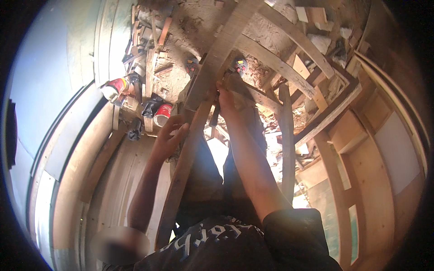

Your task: The person sits on the floor and uses a hammer to break and remove pieces of a wooden structure. They then retrieve nails from a bucket and continue working on the wood.

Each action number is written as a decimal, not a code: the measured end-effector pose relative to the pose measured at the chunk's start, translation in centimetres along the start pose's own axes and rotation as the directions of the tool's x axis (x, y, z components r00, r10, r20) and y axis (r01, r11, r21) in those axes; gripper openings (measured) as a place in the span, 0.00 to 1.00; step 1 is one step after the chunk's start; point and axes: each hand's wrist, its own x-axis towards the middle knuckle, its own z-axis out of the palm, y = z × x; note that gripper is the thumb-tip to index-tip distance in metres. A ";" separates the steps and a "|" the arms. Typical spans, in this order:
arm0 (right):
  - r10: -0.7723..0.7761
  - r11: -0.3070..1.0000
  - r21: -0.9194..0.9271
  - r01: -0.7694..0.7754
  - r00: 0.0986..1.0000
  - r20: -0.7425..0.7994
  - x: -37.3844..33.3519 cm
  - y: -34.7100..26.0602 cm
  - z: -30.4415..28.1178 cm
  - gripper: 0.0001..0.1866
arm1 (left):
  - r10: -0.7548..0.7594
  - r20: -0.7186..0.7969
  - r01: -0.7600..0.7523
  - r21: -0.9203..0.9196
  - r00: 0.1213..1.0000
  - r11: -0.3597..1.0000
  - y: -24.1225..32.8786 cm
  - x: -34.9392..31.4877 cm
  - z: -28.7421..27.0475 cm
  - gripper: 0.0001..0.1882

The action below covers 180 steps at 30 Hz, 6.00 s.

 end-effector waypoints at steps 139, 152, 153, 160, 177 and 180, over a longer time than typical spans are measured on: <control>0.058 0.998 0.027 -0.060 0.996 0.068 -3.4 -2.7 0.6 0.20 | -0.383 0.008 0.379 -0.166 0.924 0.910 -2.8 4.1 4.3 0.43; 0.056 0.998 0.034 -0.058 0.997 0.045 -2.2 -2.2 0.5 0.22 | -0.325 0.030 0.324 -0.202 0.945 0.924 -4.1 4.5 4.5 0.43; 0.060 0.998 0.009 -0.060 0.998 0.037 -1.9 -2.2 0.4 0.22 | -0.349 0.034 0.349 -0.171 0.937 0.921 -3.3 4.5 4.2 0.43; 0.025 0.999 -0.025 -0.024 0.997 0.079 -1.9 -1.8 0.3 0.21 | -0.254 0.097 0.267 -0.150 0.962 0.952 -5.3 5.3 3.4 0.44; 0.033 0.997 -0.067 -0.031 0.999 0.034 -3.1 -2.9 1.7 0.19 | -0.508 0.182 0.540 -0.278 0.842 0.795 -1.8 7.1 4.7 0.31; 0.016 1.000 -0.010 -0.016 1.000 0.026 -3.9 -3.4 2.1 0.20 | -0.538 0.226 0.583 -0.254 0.812 0.772 -2.5 7.8 4.4 0.30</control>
